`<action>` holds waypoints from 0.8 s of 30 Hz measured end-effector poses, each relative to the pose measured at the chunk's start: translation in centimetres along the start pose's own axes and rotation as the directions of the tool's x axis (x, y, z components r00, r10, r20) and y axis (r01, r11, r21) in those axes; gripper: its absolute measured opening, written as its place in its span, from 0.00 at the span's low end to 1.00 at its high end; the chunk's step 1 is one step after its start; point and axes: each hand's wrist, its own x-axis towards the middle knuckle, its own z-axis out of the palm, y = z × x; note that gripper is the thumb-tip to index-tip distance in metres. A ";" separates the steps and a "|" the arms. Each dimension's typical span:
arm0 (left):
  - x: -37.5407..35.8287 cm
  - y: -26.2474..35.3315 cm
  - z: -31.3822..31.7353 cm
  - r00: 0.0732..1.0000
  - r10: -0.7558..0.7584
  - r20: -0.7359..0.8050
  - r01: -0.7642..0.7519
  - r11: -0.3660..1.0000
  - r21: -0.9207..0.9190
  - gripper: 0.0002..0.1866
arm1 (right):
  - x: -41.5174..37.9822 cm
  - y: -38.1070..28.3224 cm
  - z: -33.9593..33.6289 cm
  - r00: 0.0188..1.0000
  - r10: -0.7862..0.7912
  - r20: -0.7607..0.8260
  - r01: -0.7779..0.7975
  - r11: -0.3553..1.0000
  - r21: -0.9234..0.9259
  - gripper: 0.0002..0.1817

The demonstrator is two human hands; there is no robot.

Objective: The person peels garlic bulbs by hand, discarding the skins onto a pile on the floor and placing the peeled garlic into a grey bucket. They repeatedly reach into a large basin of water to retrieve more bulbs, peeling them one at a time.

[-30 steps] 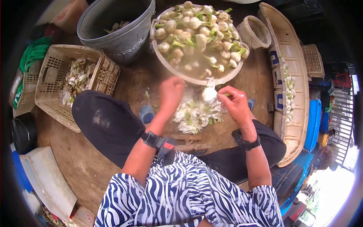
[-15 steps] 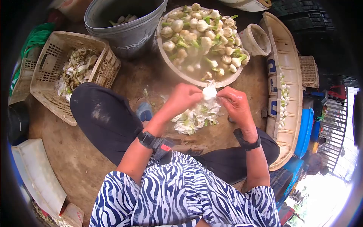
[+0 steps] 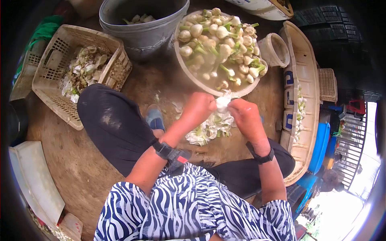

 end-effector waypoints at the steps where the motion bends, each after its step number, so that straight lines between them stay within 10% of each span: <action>1: 0.0 -0.5 0.1 0.998 -0.001 -0.058 0.006 0.996 0.086 0.10 | 0.3 0.3 -0.3 1.000 -0.014 -0.003 0.014 1.000 0.000 0.03; 4: 0.6 -4.0 0.6 0.996 -0.014 -0.083 0.038 0.954 0.296 0.11 | 4.1 0.8 -2.3 0.978 0.202 0.044 -0.207 0.963 0.172 0.03; 8: -0.5 -4.5 1.7 0.995 -0.087 0.050 0.065 0.936 0.347 0.12 | 13.0 -0.7 -4.8 0.894 -0.119 -0.432 0.248 0.934 0.256 0.18; 11: -1.1 -5.9 1.5 0.992 -0.069 0.109 0.011 0.887 0.461 0.13 | 15.2 0.5 -5.6 0.956 0.026 -0.293 0.169 0.768 0.618 0.20; 13: 0.1 -4.5 0.9 0.953 -0.249 0.174 0.118 0.832 0.543 0.15 | 15.2 8.5 -2.7 0.943 -0.017 -0.331 0.101 0.966 0.239 0.16; 17: 0.0 -4.5 1.5 0.983 -0.150 0.104 0.081 0.869 0.488 0.10 | 11.1 17.9 6.4 0.878 0.420 0.229 -0.417 0.907 -0.065 0.17; 18: 0.0 -4.6 1.9 0.986 -0.136 0.096 0.080 0.895 0.439 0.11 | 9.3 21.7 10.6 0.964 0.250 0.088 -0.240 0.965 -0.109 0.21; 21: -0.5 -5.7 2.8 0.932 -0.258 0.256 0.034 0.764 0.645 0.13 | 9.5 22.5 15.2 0.820 0.462 0.337 -0.393 0.884 -0.253 0.27; 24: 0.5 -5.5 2.8 0.949 -0.273 0.155 0.143 0.815 0.562 0.16 | 9.1 24.7 18.5 0.845 0.413 0.340 -0.296 0.891 -0.345 0.13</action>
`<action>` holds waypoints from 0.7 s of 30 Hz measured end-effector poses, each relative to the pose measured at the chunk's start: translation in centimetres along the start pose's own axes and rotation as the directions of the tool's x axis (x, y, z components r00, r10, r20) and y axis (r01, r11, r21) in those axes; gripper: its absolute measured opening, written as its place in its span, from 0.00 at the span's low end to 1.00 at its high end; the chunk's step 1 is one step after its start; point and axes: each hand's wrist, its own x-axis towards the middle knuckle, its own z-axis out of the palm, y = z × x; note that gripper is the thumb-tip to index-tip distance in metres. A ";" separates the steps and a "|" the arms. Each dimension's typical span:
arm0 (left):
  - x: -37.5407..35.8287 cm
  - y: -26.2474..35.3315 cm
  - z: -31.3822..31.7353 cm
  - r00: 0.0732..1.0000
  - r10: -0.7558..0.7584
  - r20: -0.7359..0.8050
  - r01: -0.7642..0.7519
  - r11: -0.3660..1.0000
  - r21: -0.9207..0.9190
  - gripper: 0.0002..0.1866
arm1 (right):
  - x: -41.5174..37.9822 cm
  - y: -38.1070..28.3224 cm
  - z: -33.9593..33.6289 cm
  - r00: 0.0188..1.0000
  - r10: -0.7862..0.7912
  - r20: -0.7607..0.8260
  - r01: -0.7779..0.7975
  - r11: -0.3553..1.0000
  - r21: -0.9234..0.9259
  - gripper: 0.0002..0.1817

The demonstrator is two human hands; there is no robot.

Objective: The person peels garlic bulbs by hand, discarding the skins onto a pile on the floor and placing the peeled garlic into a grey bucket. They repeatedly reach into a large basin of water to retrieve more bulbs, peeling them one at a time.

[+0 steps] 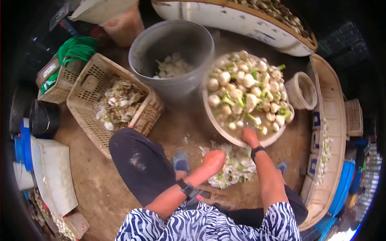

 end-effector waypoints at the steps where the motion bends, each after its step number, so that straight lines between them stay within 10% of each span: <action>1: 0.4 -0.1 0.0 0.995 0.006 -0.099 -0.012 0.998 -0.055 0.16 | 0.0 -0.1 -0.6 1.000 0.001 -0.022 0.001 0.998 0.068 0.12; 4: 1.2 -0.4 -0.1 0.926 0.029 -0.375 -0.127 0.963 -0.240 0.17 | -1.5 -1.7 -5.1 0.992 -0.030 0.125 0.022 0.998 0.058 0.11; 5: 1.2 -0.3 -0.2 0.929 0.022 -0.369 -0.121 0.962 -0.246 0.17 | -3.4 -2.2 -6.2 0.990 -0.117 0.080 0.082 0.933 0.350 0.11; 7: 2.0 0.6 -1.2 0.935 -0.192 0.297 0.340 0.251 -0.906 0.17 | -8.3 -3.3 -7.3 0.984 -0.163 -0.076 0.172 0.739 0.651 0.14; 9: 1.3 1.3 -1.4 0.893 -0.025 0.450 0.446 -0.099 -0.890 0.19 | -14.7 -7.9 -10.8 0.968 -0.204 -0.150 0.248 0.649 0.720 0.17; 12: 0.5 2.0 -0.4 0.888 0.125 0.443 0.460 -0.191 -0.867 0.16 | -19.5 -9.1 -9.5 0.880 -0.221 -0.420 0.457 0.633 0.625 0.24; 13: -0.2 2.6 -0.9 0.902 0.119 0.416 0.432 -0.211 -0.877 0.16 | -20.6 -9.2 -10.3 0.948 -0.103 -0.300 0.316 0.381 0.869 0.24; 15: -0.6 3.7 -1.9 0.920 0.157 0.360 0.383 -0.159 -0.910 0.17 | -21.5 -8.9 -11.4 0.933 0.038 -0.357 0.327 0.321 0.889 0.21; 21: -2.4 6.6 -3.7 0.977 0.097 0.190 0.181 0.092 -0.979 0.21 | -25.1 -9.2 -12.2 0.894 0.202 -0.400 0.237 0.545 0.804 0.11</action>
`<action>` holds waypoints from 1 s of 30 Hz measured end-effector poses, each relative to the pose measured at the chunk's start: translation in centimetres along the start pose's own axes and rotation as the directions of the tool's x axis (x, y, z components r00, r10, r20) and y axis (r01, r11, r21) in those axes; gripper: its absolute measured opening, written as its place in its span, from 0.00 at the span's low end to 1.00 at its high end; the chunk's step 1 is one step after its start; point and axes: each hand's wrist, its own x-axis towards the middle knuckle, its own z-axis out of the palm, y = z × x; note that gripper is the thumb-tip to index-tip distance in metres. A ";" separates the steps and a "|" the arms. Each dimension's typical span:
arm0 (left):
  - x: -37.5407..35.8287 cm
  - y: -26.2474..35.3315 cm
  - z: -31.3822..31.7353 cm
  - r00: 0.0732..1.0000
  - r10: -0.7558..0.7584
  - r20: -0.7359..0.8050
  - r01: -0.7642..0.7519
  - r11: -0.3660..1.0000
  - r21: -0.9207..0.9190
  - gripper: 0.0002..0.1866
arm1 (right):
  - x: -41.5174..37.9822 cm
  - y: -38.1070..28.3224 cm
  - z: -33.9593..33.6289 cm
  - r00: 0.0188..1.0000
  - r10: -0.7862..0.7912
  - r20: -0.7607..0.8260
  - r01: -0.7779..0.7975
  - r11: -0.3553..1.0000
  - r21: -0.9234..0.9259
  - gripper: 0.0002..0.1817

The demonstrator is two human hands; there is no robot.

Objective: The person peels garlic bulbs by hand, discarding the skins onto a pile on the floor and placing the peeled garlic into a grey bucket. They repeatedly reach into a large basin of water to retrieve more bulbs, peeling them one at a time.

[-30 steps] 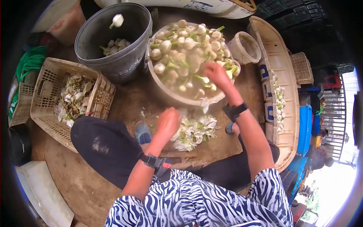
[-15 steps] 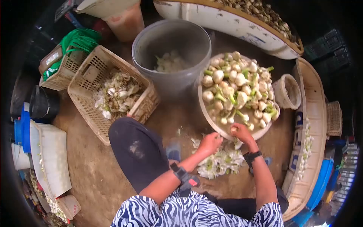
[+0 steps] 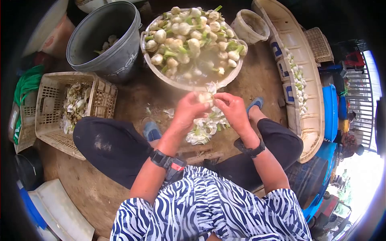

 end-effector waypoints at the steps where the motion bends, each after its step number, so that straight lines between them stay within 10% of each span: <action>1: -0.2 -0.1 0.2 0.999 0.034 -0.030 -0.033 0.999 0.024 0.20 | -0.2 -0.3 -0.1 0.999 -0.037 -0.007 0.036 0.997 -0.074 0.10; 13: -0.4 -2.1 2.1 0.967 0.193 -0.165 -0.174 0.977 0.125 0.17 | -1.3 -0.5 -0.4 0.964 -0.257 -0.065 0.211 0.893 -0.397 0.07; 18: -1.2 -0.7 0.6 0.991 0.074 0.112 -0.057 0.987 -0.149 0.20 | 0.4 3.2 -2.5 0.965 -0.197 -0.175 0.076 0.845 -0.529 0.06; 20: -1.9 0.1 -0.2 0.988 0.050 0.149 -0.006 0.959 -0.283 0.20 | 0.8 5.2 -3.6 0.996 -0.084 -0.021 0.033 0.594 -0.804 0.06; 24: -2.1 0.0 -1.4 0.988 0.015 0.154 0.042 0.932 -0.360 0.20 | -0.4 -0.6 -2.1 0.944 -0.326 0.038 0.316 0.870 -0.379 0.11; 30: -2.0 -0.2 -0.3 0.986 -0.013 0.165 0.053 0.969 -0.240 0.16 | -0.3 -1.3 -0.5 0.812 -0.559 0.168 0.575 0.716 -0.396 0.10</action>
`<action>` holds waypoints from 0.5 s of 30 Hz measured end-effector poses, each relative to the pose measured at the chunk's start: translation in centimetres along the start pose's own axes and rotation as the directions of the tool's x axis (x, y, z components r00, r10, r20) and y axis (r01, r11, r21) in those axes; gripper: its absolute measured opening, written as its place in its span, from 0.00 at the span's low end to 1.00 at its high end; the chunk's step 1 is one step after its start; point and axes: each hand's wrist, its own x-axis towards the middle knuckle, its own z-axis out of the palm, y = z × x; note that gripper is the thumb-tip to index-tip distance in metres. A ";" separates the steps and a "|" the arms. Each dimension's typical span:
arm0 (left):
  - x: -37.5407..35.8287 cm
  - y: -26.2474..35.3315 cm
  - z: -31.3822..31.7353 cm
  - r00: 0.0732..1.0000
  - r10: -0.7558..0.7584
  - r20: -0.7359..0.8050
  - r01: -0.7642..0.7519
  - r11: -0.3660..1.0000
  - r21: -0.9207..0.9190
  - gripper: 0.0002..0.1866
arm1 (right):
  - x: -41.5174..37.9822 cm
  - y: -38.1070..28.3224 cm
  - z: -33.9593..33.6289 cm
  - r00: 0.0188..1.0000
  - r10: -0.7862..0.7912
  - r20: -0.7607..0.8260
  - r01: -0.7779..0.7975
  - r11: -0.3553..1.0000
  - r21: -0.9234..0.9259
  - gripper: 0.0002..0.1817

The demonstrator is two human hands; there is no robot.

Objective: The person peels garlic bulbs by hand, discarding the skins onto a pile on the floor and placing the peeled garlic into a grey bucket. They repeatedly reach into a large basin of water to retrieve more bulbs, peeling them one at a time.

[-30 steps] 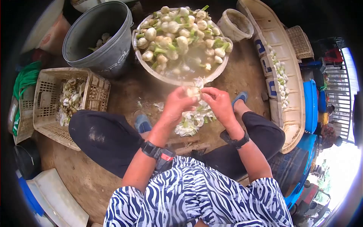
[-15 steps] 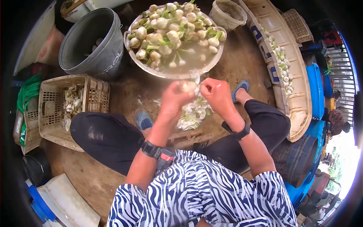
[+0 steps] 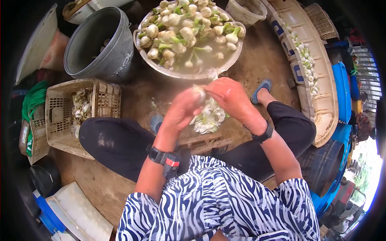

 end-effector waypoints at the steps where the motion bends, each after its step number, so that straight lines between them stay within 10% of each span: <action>1: 0.0 0.0 0.0 1.000 -0.016 0.006 0.015 1.000 0.025 0.15 | -0.1 0.2 -0.1 0.997 0.015 0.080 -0.012 1.000 -0.027 0.11; 9: 0.4 -0.4 -0.1 0.998 -0.068 -0.010 0.068 0.947 0.313 0.18 | -1.0 1.4 1.1 0.960 0.208 0.190 -0.158 0.956 -0.247 0.12; 11: 0.3 -0.4 0.8 1.000 -0.028 -0.009 0.029 0.893 0.449 0.20 | -0.8 2.7 0.4 0.789 0.501 0.355 -0.600 0.753 0.271 0.09; 15: 0.5 0.0 1.1 1.000 0.017 -0.023 -0.004 0.886 0.464 0.21 | -1.2 2.5 -0.3 0.730 0.467 0.498 -0.677 0.400 0.618 0.07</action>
